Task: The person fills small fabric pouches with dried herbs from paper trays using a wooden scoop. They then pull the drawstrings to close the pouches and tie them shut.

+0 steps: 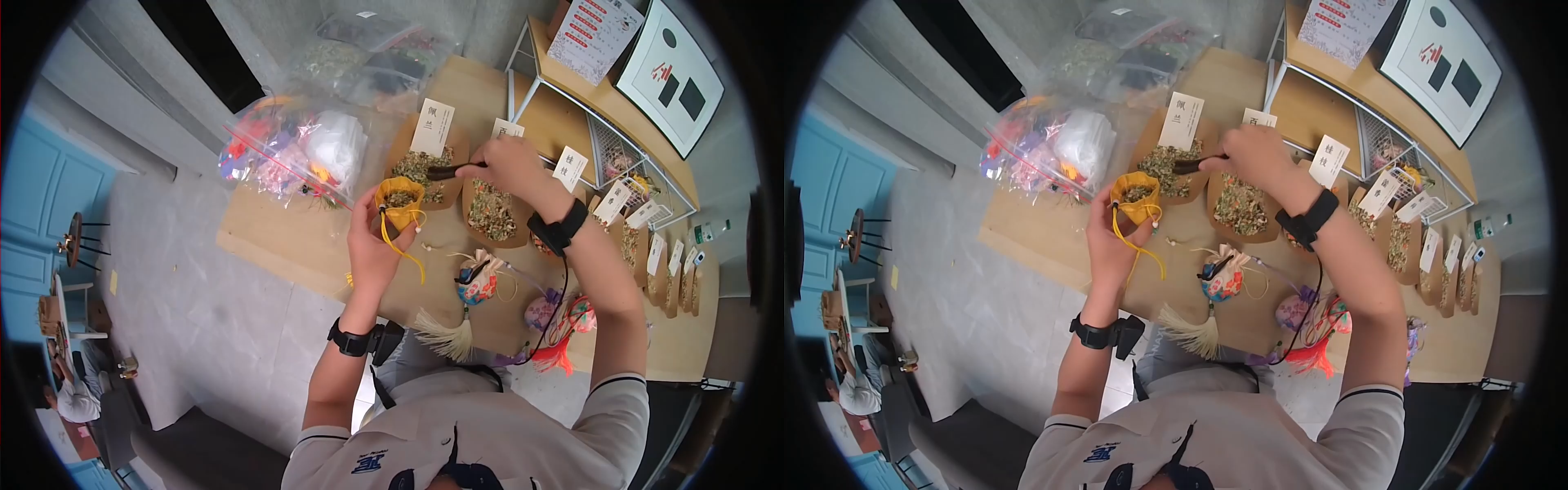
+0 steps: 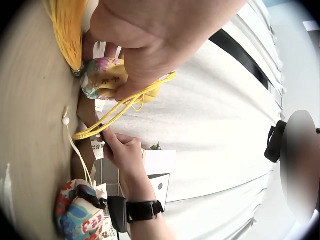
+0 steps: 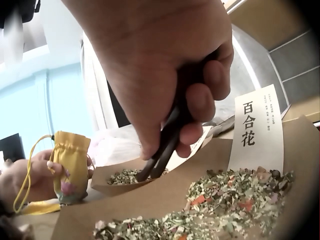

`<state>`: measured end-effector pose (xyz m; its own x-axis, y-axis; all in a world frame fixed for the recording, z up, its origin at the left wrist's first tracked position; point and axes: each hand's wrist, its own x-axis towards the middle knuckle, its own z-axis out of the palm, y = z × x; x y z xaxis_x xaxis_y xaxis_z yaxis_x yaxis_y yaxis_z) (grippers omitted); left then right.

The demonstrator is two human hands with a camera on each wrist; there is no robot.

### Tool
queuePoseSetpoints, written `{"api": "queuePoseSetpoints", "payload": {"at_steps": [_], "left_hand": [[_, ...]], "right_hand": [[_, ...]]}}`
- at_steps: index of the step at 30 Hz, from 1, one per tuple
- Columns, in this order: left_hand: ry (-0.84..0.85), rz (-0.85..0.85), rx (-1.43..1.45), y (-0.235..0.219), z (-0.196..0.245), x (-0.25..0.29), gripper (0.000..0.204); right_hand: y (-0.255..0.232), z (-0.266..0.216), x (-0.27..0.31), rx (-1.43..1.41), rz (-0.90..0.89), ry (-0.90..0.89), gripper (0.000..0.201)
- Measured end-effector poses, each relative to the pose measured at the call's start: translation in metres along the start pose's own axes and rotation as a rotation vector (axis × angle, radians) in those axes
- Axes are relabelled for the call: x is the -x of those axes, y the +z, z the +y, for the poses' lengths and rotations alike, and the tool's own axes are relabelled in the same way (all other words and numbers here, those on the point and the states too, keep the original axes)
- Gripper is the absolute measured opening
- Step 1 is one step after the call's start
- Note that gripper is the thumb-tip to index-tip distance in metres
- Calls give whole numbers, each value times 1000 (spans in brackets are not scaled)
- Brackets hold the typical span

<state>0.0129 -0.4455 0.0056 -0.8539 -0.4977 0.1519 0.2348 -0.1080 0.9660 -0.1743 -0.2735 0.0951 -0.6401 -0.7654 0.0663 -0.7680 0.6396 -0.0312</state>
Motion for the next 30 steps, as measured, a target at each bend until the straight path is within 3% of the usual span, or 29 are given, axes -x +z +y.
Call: {"api": "queuePoseSetpoints", "payload": {"at_steps": [5, 17, 23, 30], "left_hand": [[-18, -10, 37, 0, 6, -1, 67], [-9, -11, 16, 1, 5, -1, 70], [-10, -12, 29, 1, 6, -1, 70], [6, -9, 11, 2, 5, -1, 68]], "right_hand": [[14, -14, 7, 171, 60, -156, 46], [30, -23, -3, 179, 220, -187, 48], [39, -31, 0, 284, 228, -379, 46], [35, -39, 5, 201, 175, -292, 47]]}}
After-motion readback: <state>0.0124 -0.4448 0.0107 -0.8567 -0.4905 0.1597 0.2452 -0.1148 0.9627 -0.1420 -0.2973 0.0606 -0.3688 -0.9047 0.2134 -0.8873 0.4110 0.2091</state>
